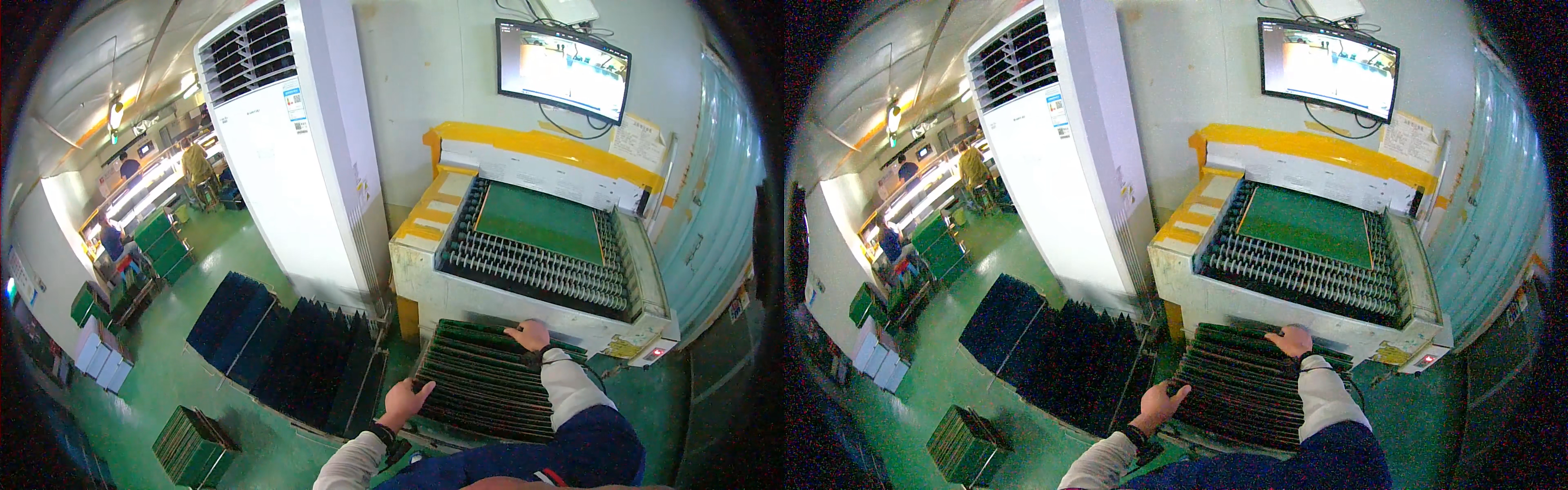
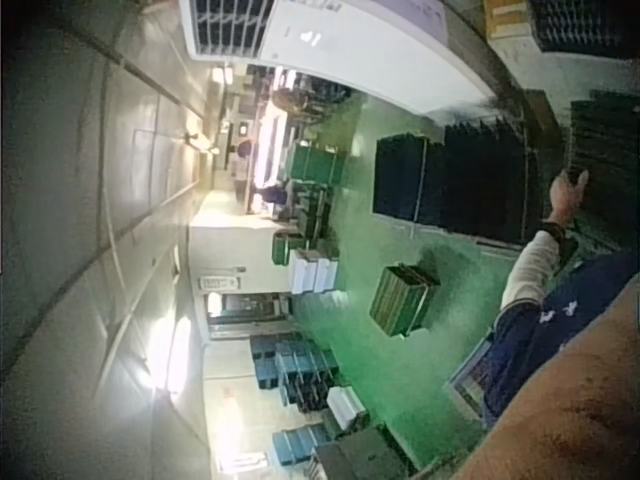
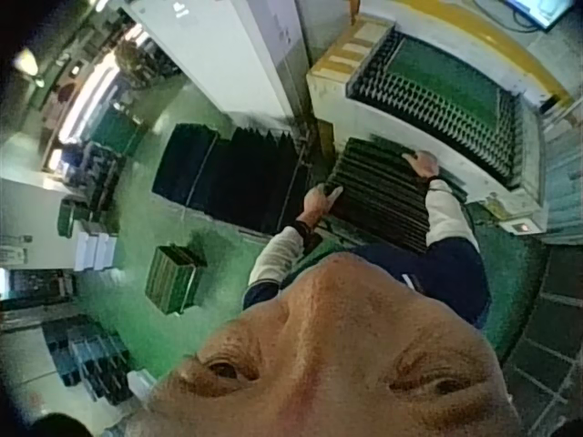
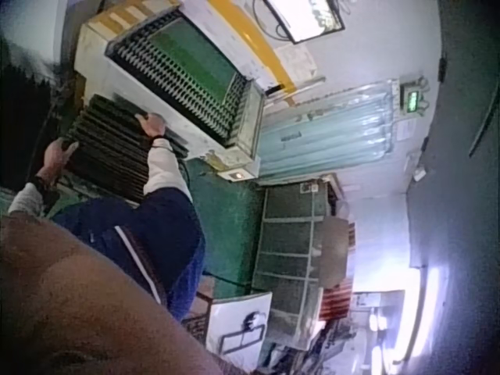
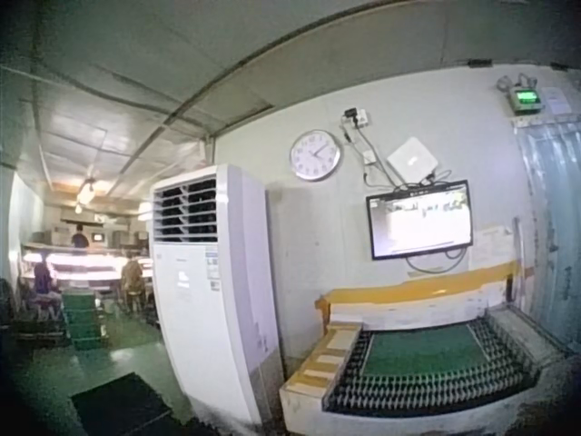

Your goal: Transferring green circuit boards from a drying rack into a processing machine and back.

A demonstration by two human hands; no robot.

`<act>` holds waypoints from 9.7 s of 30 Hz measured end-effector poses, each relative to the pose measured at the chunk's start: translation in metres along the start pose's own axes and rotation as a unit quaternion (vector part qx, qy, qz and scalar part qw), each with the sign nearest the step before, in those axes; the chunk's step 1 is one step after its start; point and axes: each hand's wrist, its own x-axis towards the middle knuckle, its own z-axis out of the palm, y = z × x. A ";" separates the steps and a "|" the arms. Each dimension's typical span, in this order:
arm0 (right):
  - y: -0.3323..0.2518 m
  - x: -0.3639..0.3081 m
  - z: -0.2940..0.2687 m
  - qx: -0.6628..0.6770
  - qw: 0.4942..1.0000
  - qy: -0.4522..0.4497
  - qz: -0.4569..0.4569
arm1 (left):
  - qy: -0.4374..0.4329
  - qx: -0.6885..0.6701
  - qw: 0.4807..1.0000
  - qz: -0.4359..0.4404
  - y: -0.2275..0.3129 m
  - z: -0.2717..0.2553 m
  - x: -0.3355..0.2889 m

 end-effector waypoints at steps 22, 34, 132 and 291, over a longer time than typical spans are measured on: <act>-0.034 0.010 0.003 -0.016 0.997 0.032 -0.075 | 0.069 0.119 0.967 0.216 0.017 -0.015 -0.011; 0.036 0.042 0.029 -0.067 0.985 0.049 -0.153 | 0.134 0.019 0.961 0.241 0.019 0.012 -0.012; -0.003 -0.001 -0.005 -0.030 0.999 0.002 -0.032 | 0.059 0.096 0.966 0.234 0.034 -0.001 0.002; -0.002 -0.009 0.004 0.122 0.985 -0.103 -0.072 | -0.007 0.111 0.981 0.158 0.049 -0.006 0.001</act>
